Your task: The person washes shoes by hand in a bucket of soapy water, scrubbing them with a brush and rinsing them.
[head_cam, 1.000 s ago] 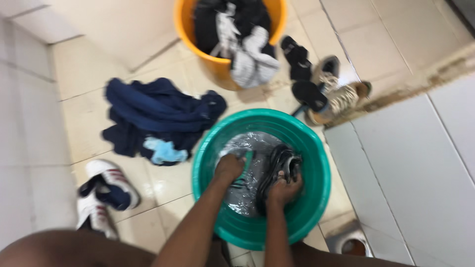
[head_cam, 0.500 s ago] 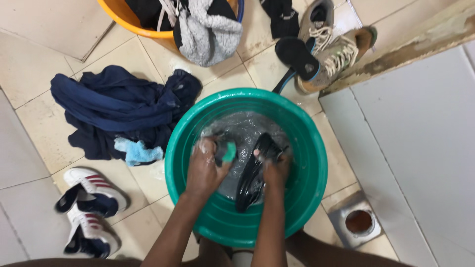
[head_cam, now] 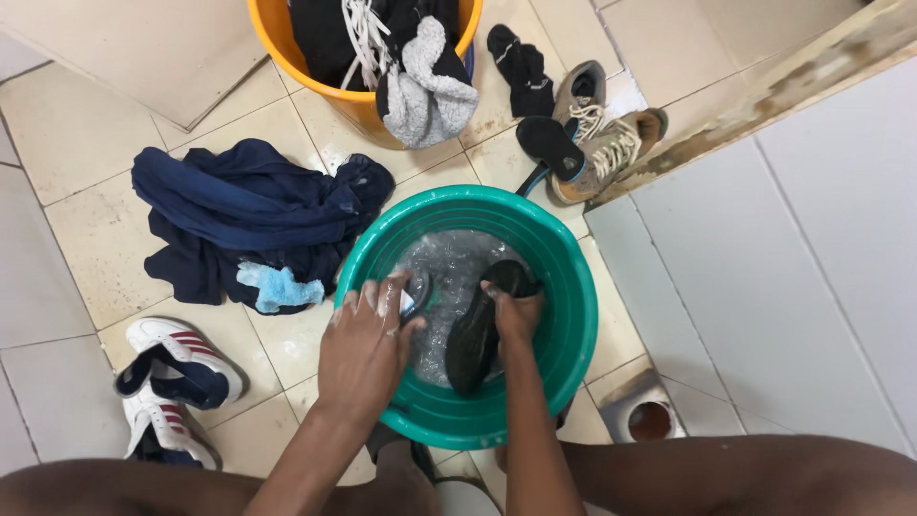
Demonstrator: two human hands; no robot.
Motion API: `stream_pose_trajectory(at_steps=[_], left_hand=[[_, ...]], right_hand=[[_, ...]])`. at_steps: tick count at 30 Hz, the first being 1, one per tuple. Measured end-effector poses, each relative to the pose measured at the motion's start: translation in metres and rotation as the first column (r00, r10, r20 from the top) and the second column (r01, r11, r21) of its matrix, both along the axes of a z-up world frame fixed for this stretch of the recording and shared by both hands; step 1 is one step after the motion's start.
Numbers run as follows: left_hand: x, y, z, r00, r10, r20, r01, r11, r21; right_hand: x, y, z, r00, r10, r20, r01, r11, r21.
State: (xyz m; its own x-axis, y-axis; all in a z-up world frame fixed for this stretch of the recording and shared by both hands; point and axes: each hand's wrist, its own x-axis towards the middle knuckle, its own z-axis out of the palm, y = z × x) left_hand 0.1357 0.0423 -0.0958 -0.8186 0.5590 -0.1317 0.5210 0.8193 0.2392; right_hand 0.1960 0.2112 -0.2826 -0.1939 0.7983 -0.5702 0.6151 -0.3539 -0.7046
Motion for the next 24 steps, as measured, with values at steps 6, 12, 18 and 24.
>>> stream_pose_trajectory(at_steps=[6,12,18,24], left_hand=[[-0.006,-0.01,-0.006,0.984,-0.077,-0.163,0.133,0.919,0.371],[-0.007,0.005,-0.027,0.963,0.084,0.255,-0.255,0.582,0.772],[-0.003,0.005,-0.022,0.874,0.06,0.482,-0.452,0.464,0.762],[0.003,0.005,-0.023,0.809,0.073,0.583,-0.542,0.476,0.693]], right_hand=[[0.04,-0.013,0.06,1.0,-0.019,0.001,0.019,0.966,-0.257],[0.066,-0.017,0.067,0.999,0.04,-0.032,-0.05,0.906,-0.42],[0.088,-0.009,0.02,0.978,-0.071,-0.197,0.041,0.987,-0.155],[0.073,-0.028,0.099,0.685,0.729,-0.002,-0.55,0.519,0.654]])
